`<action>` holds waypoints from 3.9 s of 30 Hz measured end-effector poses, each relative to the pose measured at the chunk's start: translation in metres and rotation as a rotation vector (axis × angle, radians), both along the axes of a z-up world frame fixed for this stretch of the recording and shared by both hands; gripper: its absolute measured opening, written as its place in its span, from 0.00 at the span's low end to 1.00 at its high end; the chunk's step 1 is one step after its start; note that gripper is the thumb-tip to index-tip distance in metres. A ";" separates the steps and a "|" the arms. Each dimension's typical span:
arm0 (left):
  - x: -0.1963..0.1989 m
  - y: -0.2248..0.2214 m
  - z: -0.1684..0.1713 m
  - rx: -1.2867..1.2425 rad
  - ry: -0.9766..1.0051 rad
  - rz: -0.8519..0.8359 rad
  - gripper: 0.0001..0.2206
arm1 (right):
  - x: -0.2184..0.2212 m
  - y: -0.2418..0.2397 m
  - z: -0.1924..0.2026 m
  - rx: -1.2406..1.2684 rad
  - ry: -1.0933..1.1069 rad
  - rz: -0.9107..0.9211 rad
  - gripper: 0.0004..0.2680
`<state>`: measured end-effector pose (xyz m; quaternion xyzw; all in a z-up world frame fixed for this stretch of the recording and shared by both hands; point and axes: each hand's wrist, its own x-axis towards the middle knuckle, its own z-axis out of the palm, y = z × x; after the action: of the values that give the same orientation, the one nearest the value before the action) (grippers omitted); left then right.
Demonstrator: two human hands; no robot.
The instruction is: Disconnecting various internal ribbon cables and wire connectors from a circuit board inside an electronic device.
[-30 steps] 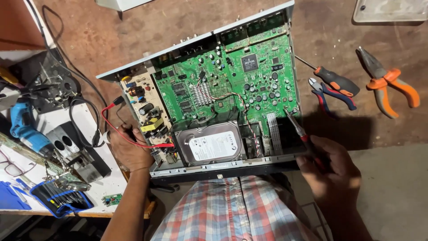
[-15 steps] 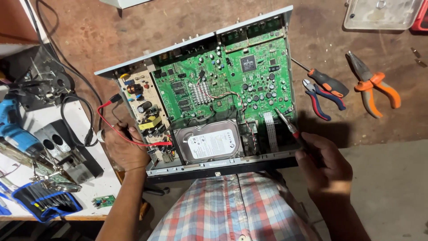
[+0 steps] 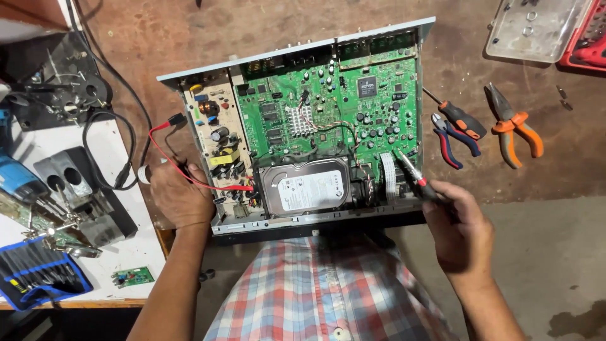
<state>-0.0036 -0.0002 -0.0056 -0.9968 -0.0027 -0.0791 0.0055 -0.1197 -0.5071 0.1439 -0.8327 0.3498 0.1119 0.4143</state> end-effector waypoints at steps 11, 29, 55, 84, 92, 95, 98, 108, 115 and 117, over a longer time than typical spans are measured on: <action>-0.002 0.003 -0.006 -0.050 -0.088 -0.048 0.17 | 0.054 0.015 0.093 -0.424 0.554 0.619 0.18; 0.001 -0.005 -0.001 -0.069 -0.053 0.010 0.14 | 0.088 0.057 0.079 -0.500 0.724 0.857 0.14; 0.000 0.000 -0.005 -0.071 -0.072 -0.015 0.12 | 0.091 0.060 0.085 -0.420 0.776 0.734 0.14; 0.001 -0.001 -0.002 -0.117 -0.090 -0.039 0.14 | 0.112 0.082 0.095 -0.324 0.946 0.829 0.15; -0.002 0.018 -0.038 -0.083 -0.223 -0.080 0.11 | 0.045 0.042 0.034 -0.710 0.137 1.144 0.03; -0.003 0.018 -0.037 -0.071 -0.237 -0.076 0.10 | 0.040 0.040 0.027 -0.759 0.083 1.199 0.05; -0.003 0.014 -0.031 -0.080 -0.247 -0.083 0.11 | 0.043 0.044 0.028 -0.831 0.089 1.164 0.04; -0.010 0.027 -0.051 -0.131 -0.243 -0.105 0.10 | 0.069 0.058 0.037 -0.664 0.580 0.699 0.19; -0.011 0.025 -0.037 -0.184 -0.212 -0.112 0.09 | 0.051 0.073 0.022 -0.916 0.196 0.918 0.06; -0.015 0.031 -0.046 -0.216 -0.198 -0.121 0.09 | 0.049 0.072 0.019 -0.917 0.224 0.891 0.07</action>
<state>-0.0183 0.0310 -0.0521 -0.9773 0.0485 -0.1763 -0.1068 -0.0705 -0.4353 0.1625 -0.9738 0.0240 0.1984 -0.1082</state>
